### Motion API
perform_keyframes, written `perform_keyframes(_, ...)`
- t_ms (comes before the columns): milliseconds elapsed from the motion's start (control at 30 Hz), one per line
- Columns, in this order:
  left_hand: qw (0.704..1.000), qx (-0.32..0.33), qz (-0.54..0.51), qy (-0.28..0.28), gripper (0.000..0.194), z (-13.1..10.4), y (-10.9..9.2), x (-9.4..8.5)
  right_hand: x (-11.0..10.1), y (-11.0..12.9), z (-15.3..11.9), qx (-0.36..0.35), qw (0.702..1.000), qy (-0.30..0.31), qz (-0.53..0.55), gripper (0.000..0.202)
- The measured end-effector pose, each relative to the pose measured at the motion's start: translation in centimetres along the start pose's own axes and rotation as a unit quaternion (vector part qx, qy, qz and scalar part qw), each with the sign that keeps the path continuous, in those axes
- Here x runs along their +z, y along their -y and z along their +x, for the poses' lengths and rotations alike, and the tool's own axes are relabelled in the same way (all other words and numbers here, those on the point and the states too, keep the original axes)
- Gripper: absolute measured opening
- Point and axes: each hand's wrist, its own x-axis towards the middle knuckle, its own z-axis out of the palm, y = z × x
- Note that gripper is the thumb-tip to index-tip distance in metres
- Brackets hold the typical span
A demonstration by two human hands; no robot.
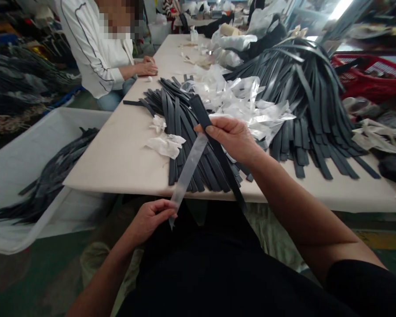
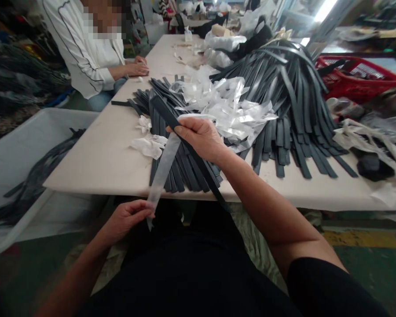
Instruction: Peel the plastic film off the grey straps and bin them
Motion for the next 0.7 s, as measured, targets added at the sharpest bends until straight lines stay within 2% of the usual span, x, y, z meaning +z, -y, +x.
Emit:
perform_keyframes(200, 0.999, 0.007, 0.026, 0.021, 0.024, -1.0, 0.2, -0.5, 1.1, -0.2, 0.1, -0.016, 1.000, 0.007, -0.026, 0.036)
perform_keyframes(433, 0.998, -0.042, -0.004, 0.039, 0.015, -1.6, 1.6, -0.8, 0.8, -0.3, -0.2, 0.000, 0.999, -0.026, -0.030, 0.040)
perform_keyframes(567, 0.993, -0.070, 0.004, 0.092, 0.016, -1.8, 1.5, -0.8, 0.8, -0.6, -0.4, 0.005, 0.999, -0.027, -0.031, 0.036)
perform_keyframes(667, 0.983, -0.098, 0.053, 0.148, 0.014, -2.0, 0.2, -0.5, 1.0, -0.8, -0.6, 0.029, 0.999, -0.032, -0.027, 0.031)
perform_keyframes(700, 0.976, -0.101, 0.060, 0.182, 0.014, -2.1, -0.4, -0.5, 1.1, -0.9, -0.6, 0.045, 0.998, -0.031, -0.016, 0.030)
